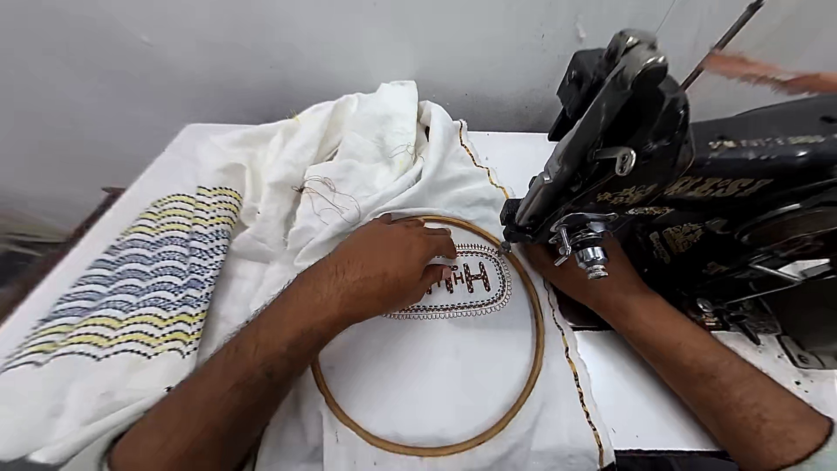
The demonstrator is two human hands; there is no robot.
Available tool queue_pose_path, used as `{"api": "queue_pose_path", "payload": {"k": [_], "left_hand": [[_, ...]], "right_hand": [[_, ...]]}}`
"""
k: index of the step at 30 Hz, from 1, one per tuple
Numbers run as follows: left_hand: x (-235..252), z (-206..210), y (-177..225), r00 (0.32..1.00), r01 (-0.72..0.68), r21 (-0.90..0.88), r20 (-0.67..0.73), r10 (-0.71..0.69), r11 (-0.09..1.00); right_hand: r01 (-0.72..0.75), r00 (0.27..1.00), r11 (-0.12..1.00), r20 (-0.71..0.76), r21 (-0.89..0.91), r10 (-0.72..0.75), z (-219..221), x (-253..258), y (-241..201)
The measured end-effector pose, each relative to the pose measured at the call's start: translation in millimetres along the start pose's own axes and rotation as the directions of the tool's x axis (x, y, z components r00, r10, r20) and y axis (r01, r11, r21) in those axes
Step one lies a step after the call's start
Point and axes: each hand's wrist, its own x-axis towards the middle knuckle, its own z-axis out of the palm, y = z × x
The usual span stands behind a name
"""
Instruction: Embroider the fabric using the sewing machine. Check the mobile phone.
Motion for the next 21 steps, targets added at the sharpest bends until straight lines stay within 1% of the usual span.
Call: {"api": "queue_pose_path", "payload": {"k": [3, 4, 6, 8, 9, 11, 12, 13, 15, 16, 19, 21], "left_hand": [[-1, -4, -7, 0.999, 0.014, -0.009, 0.037, -0.013, 1.0], [-2, -7, -11, 0.999, 0.01, -0.018, 0.046, -0.009, 1.0], [-5, -12, -21, 1.0, 0.02, -0.025, -0.023, -0.021, 0.999], [-11, -19, -29, 0.992, 0.115, 0.019, -0.062, -0.114, 0.993], [-15, -22, -31, 0.983, 0.18, 0.056, -0.041, -0.178, 0.982], [-19, -23, -28, 0.956, 0.288, 0.102, 0.036, -0.293, 0.952], [-17, -23, -25, 0.943, 0.321, 0.105, 0.058, -0.328, 0.941], [-15, -22, -22, 0.933, 0.343, 0.107, 0.076, -0.352, 0.933], [-7, -18, -23, 0.928, 0.354, 0.11, 0.084, -0.364, 0.929], [-1, -14, -28, 0.938, 0.337, 0.114, 0.049, -0.344, 0.934], [17, 4, -39, 0.954, 0.275, 0.141, -0.166, -0.251, 0.951], [18, 3, -30, 0.95, 0.245, 0.166, -0.238, -0.202, 0.955]], "right_hand": [[0.023, 0.999, 0.999, -0.026, -0.039, -0.024, 7, 1, 10], [0.022, 1.0, 0.999, 0.002, -0.024, -0.022, 11, 3, 13], [0.024, 0.996, 0.999, 0.086, 0.032, -0.027, 19, 8, 23], [0.035, 0.986, 0.992, 0.158, 0.12, -0.053, 36, 15, 37], [0.068, 0.981, 0.98, 0.166, 0.188, -0.1, 56, 17, 50], [0.232, 0.946, 0.937, 0.165, 0.261, -0.28, 79, 34, 64], [0.271, 0.932, 0.921, 0.165, 0.279, -0.324, 81, 42, 65], [0.272, 0.932, 0.915, 0.155, 0.298, -0.328, 80, 44, 64], [0.211, 0.956, 0.928, 0.135, 0.306, -0.261, 64, 40, 53], [0.158, 0.97, 0.947, 0.137, 0.279, -0.202, 51, 36, 43], [0.008, 0.981, 0.998, 0.194, 0.068, -0.021, 21, 21, 17], [-0.036, 0.97, 0.997, 0.237, -0.07, 0.052, 5, 16, 1]]}}
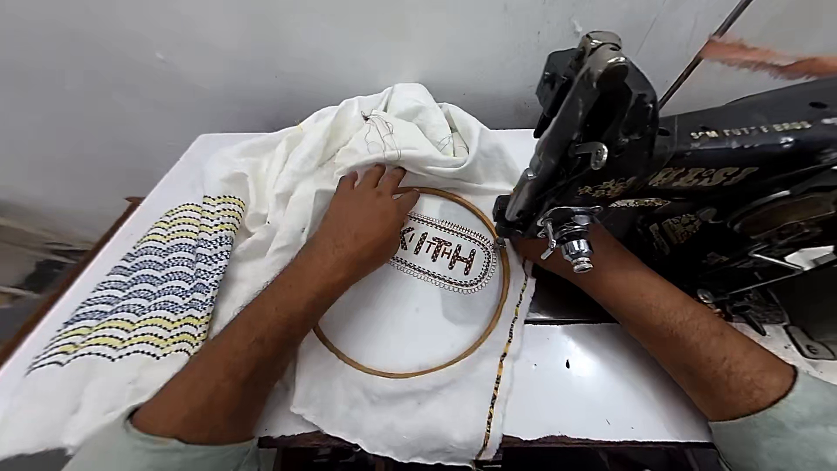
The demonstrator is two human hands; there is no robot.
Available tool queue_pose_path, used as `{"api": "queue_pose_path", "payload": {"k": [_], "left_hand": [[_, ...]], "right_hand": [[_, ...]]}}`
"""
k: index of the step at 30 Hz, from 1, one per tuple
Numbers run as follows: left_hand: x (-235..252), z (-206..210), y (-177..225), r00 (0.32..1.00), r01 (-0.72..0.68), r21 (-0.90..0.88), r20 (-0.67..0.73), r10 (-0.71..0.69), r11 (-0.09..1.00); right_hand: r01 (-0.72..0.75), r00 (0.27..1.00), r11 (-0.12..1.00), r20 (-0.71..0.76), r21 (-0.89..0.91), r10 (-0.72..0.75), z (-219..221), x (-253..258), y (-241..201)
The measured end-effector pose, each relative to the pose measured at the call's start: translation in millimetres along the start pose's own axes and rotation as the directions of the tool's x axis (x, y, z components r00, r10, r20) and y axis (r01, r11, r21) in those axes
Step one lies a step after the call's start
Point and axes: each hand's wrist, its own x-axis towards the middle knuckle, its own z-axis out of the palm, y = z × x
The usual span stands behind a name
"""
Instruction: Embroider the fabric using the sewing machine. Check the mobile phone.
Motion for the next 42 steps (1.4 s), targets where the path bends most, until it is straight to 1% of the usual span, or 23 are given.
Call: {"api": "queue_pose_path", "payload": {"k": [1, 2, 4, 5, 7, 9, 10, 12, 13, 15, 17, 18, 20, 21, 23, 26, 27, 29, 32, 34, 36, 38, 42], "left_hand": [[-6, -7, 9, 1.0, -0.008, -0.004, -0.022, 0.008, 1.0], [-14, -16, 21, 1.0, 0.013, -0.004, -0.007, -0.013, 1.0], [-30, -24, 46, 0.993, 0.084, -0.001, 0.077, -0.084, 0.996], [-33, -23, 54, 0.983, 0.116, 0.021, 0.137, -0.118, 0.993], [-26, -20, 59, 0.957, 0.133, 0.055, 0.252, -0.143, 0.99], [-11, -11, 45, 0.958, 0.06, 0.023, 0.281, -0.064, 0.998], [-3, -4, 35, 0.966, 0.004, -0.022, 0.257, 0.002, 1.0], [9, 10, 16, 0.979, -0.108, -0.182, 0.15, 0.136, 0.977], [13, 16, 10, 0.979, -0.161, -0.261, 0.077, 0.187, 0.952], [12, 17, 9, 0.973, -0.228, -0.306, -0.046, 0.225, 0.924], [3, 9, 19, 0.97, -0.241, -0.291, -0.101, 0.221, 0.926], [-3, 5, 26, 0.97, -0.243, -0.294, -0.096, 0.224, 0.925], [-16, 3, 37, 0.968, -0.244, -0.297, -0.024, 0.248, 0.923], [-21, 5, 40, 0.966, -0.246, -0.276, 0.005, 0.257, 0.929], [-28, 10, 42, 0.965, -0.234, -0.219, 0.069, 0.254, 0.947], [-35, 15, 46, 0.972, -0.202, -0.221, 0.076, 0.223, 0.954], [-36, 15, 47, 0.974, -0.192, -0.231, 0.074, 0.214, 0.954], [-37, 16, 49, 0.976, -0.183, -0.241, 0.07, 0.205, 0.953], [-37, 17, 49, 0.975, -0.188, -0.245, 0.067, 0.21, 0.951], [-37, 17, 48, 0.975, -0.187, -0.245, 0.071, 0.209, 0.951], [-36, 17, 47, 0.974, -0.187, -0.238, 0.084, 0.212, 0.953], [-36, 17, 47, 0.973, -0.192, -0.233, 0.08, 0.215, 0.953], [-36, 16, 47, 0.974, -0.189, -0.231, 0.08, 0.212, 0.955]], "right_hand": [[-0.033, 0.998, 0.998, 0.052, -0.05, 0.036, -8, -2, -7], [-0.073, 0.99, 0.994, 0.119, -0.078, 0.082, -16, -3, -15], [-0.165, 0.966, 0.985, 0.195, -0.038, 0.17, -29, -4, -25], [-0.188, 0.965, 0.982, 0.185, -0.003, 0.185, -33, -5, -28], [-0.133, 0.988, 0.99, 0.081, 0.056, 0.128, -32, -11, -28], [-0.106, 0.994, 0.994, 0.013, 0.017, 0.105, -33, -15, -29], [-0.115, 0.993, 0.993, 0.006, -0.036, 0.116, -38, -17, -32], [-0.17, 0.984, 0.975, 0.037, -0.141, 0.177, -53, -20, -38], [-0.182, 0.982, 0.971, 0.023, -0.155, 0.188, -60, -22, -40], [-0.182, 0.982, 0.975, -0.069, -0.128, 0.174, -63, -22, -37], [-0.171, 0.967, 0.983, -0.203, -0.062, 0.155, -54, -20, -33], [-0.174, 0.961, 0.985, -0.221, -0.001, 0.17, -49, -19, -32], [-0.135, 0.964, 0.986, -0.215, 0.102, 0.154, -32, -17, -27], [-0.116, 0.973, 0.985, -0.185, 0.131, 0.139, -22, -16, -23], [-0.09, 0.987, 0.986, -0.117, 0.139, 0.107, 5, -10, -9], [-0.059, 0.985, 0.972, -0.144, 0.227, 0.094, 48, -4, 19], [-0.055, 0.986, 0.968, -0.139, 0.245, 0.092, 53, -4, 23], [-0.066, 0.989, 0.964, -0.111, 0.257, 0.097, 52, -4, 26], [-0.05, 0.99, 0.971, -0.117, 0.234, 0.079, 51, -8, 26], [-0.053, 0.993, 0.976, -0.092, 0.209, 0.074, 46, -9, 25], [-0.006, 0.994, 0.985, -0.105, 0.17, 0.024, 61, -15, 39], [0.057, 0.991, 0.99, -0.129, 0.132, -0.04, 90, -26, 67], [0.034, 0.994, 0.989, -0.105, 0.144, -0.019, 100, -28, 75]]}}
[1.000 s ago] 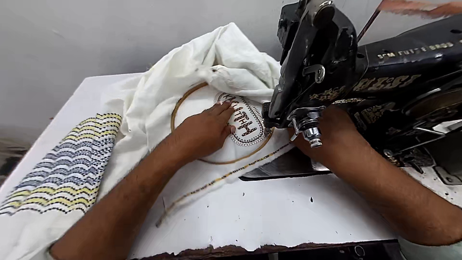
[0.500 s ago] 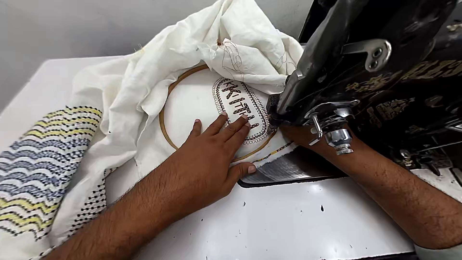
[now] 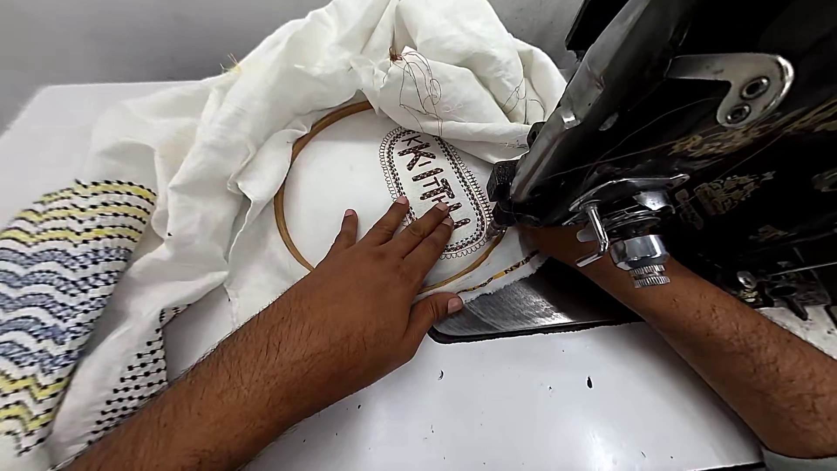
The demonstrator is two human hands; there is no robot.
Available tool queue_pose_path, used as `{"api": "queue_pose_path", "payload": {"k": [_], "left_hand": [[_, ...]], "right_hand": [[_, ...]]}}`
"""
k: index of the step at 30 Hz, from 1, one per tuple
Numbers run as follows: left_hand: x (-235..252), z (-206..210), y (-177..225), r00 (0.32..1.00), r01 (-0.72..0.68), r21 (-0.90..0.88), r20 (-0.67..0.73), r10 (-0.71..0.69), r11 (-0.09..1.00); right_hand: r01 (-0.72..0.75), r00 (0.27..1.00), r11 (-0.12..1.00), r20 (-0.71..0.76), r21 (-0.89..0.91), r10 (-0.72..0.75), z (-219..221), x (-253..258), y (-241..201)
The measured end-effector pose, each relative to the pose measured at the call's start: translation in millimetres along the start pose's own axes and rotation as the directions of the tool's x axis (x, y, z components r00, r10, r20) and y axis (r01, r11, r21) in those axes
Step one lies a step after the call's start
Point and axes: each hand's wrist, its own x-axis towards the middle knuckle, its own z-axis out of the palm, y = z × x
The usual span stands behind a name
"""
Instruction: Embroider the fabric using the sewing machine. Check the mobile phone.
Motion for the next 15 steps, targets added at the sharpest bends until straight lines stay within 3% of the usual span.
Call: {"api": "queue_pose_path", "payload": {"k": [11, 15], "left_hand": [[-1, 2, 0, 1.0, -0.006, 0.003, -0.028, 0.007, 1.0], [-1, 2, 1, 1.0, -0.004, -0.003, -0.021, 0.004, 1.0]], "right_hand": [[0.019, 0.998, 0.999, -0.054, 0.05, -0.017, 0, 1, -1], [-0.053, 0.997, 0.994, -0.056, 0.098, 0.059, -29, 18, -37]]}}
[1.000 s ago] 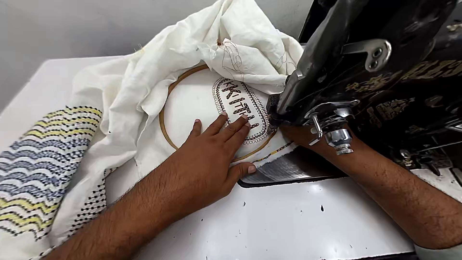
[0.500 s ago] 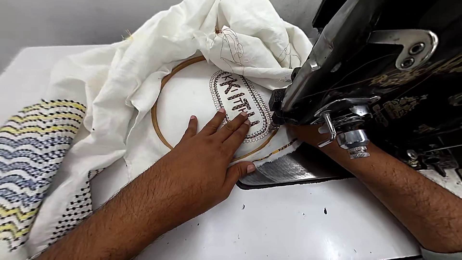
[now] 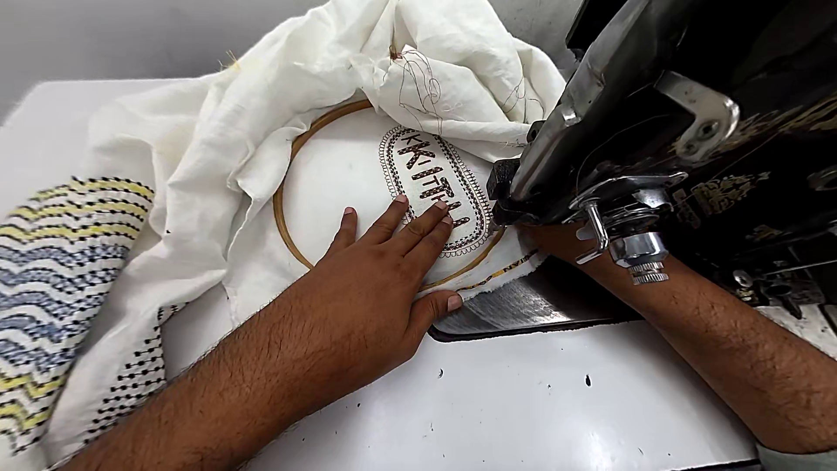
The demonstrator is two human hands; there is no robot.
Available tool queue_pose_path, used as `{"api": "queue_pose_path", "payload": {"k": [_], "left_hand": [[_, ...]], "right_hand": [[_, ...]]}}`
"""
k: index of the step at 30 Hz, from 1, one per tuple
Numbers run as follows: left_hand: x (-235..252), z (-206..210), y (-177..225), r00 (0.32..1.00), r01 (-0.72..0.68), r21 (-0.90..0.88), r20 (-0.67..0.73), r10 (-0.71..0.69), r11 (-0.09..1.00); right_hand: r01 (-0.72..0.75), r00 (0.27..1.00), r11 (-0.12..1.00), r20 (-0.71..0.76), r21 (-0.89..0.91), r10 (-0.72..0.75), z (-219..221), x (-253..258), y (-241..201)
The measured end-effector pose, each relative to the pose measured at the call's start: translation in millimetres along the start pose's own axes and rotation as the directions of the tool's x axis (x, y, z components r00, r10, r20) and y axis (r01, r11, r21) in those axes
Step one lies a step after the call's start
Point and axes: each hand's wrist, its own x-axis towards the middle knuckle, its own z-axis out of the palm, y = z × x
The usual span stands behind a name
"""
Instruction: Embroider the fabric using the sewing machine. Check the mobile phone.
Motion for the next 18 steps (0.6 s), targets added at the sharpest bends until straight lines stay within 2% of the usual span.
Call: {"api": "queue_pose_path", "payload": {"k": [5, 8, 12, 15, 18], "left_hand": [[0, -1, 1, 1.0, 0.01, 0.001, 0.006, -0.01, 1.0], [1, 0, 0, 1.0, 0.007, -0.001, 0.002, -0.007, 1.0], [1, -2, -1, 1.0, 0.01, -0.013, 0.008, -0.01, 1.0], [2, -2, -3, 1.0, 0.011, 0.006, 0.022, -0.011, 1.0], [2, -2, -4, 1.0, 0.011, 0.005, 0.026, -0.011, 1.0]], "right_hand": [[0.07, 0.997, 0.994, 0.039, -0.085, -0.067, 22, -16, 42], [0.049, 0.998, 0.996, 0.04, -0.078, -0.046, 19, -17, 39], [-0.054, 0.999, 0.999, -0.004, -0.008, 0.054, 0, 0, -4], [0.024, 0.999, 1.0, -0.044, 0.02, -0.024, 27, -13, 33], [-0.009, 1.0, 0.997, -0.012, 0.071, 0.01, 28, -17, 37]]}}
